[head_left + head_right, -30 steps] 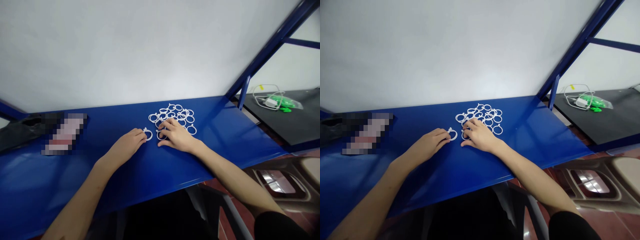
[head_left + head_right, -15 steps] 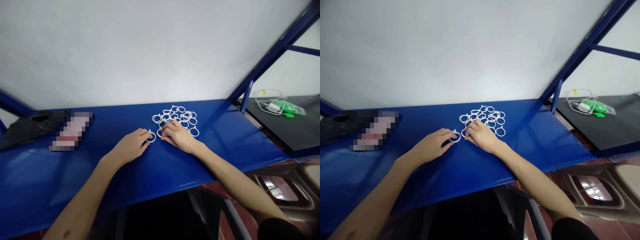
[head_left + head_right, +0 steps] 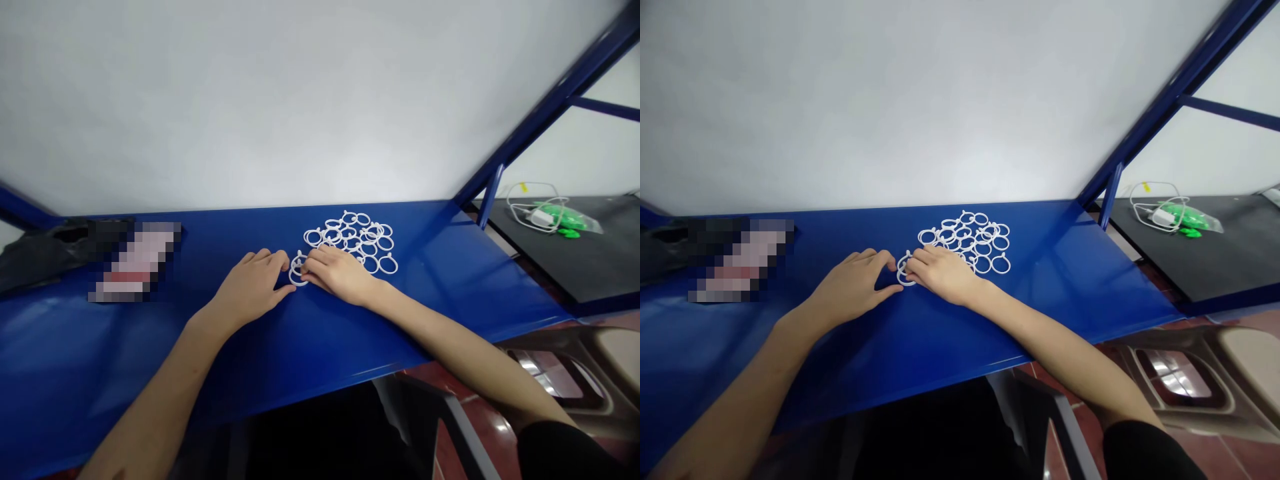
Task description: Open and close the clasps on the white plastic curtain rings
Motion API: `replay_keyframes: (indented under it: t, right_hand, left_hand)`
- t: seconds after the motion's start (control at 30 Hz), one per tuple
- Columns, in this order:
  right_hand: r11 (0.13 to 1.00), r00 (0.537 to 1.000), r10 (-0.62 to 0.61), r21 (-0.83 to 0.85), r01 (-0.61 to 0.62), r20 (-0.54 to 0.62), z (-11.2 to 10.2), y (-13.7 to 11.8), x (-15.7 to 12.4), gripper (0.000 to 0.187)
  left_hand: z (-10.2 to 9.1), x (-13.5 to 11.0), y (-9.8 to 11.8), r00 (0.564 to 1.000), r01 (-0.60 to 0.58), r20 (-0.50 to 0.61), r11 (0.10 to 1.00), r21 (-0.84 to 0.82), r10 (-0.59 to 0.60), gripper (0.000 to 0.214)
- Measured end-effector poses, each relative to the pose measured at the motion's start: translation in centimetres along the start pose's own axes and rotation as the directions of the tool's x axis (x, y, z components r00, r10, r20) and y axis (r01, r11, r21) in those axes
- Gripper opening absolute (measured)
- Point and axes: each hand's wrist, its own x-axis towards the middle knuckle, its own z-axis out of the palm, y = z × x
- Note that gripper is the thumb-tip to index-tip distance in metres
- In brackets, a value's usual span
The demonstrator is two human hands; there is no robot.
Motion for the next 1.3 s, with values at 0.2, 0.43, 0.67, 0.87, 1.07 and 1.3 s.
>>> replay_keyframes:
  t: [0.2, 0.43, 0.67, 0.87, 1.07, 1.3]
  right_hand:
    - [0.998, 0.999, -0.027, 0.062, 0.026, 0.019, 1.0, -0.1, -0.2, 0.034]
    - [0.983, 0.998, -0.051, 0.18, 0.046, 0.025, 1.2, 0.3, -0.7, 0.027]
    - [0.998, 0.996, -0.056, 0.014, 0.055, 0.063, 1.7, 0.0, -0.4, 0.026]
    - [0.995, 0.997, -0.049, -0.082, 0.054, 0.055, 1.8, 0.0, -0.5, 0.025]
    - [0.998, 0.997, -0.06, 0.009, 0.06, 0.04, 1.8, 0.3, -0.7, 0.023]
    - [1.0, 1.0, -0.017, -0.005, 0.017, -0.022, 1.9, 0.4, -0.5, 0.025]
  left_hand:
    - [-0.1, 0.1, 0.5, 0.997, -0.039, 0.067, 0.999, 0.036, 0.036, 0.02]
    - [-0.2, 0.2, 0.3, 0.987, -0.131, 0.105, 0.989, 0.073, 0.123, 0.011]
    - [0.7, 0.4, 0.0, 0.986, -0.165, 0.046, 0.984, 0.073, 0.162, 0.01]
    - [1.3, 0.5, -0.2, 0.984, -0.178, -0.007, 0.982, 0.061, 0.179, 0.012]
    - [1.6, 0.4, -0.2, 0.976, -0.209, -0.029, 0.968, 0.141, 0.215, 0.018]
    - [1.2, 0.7, 1.2, 0.934, -0.183, -0.214, 0.897, 0.402, 0.286, 0.017]
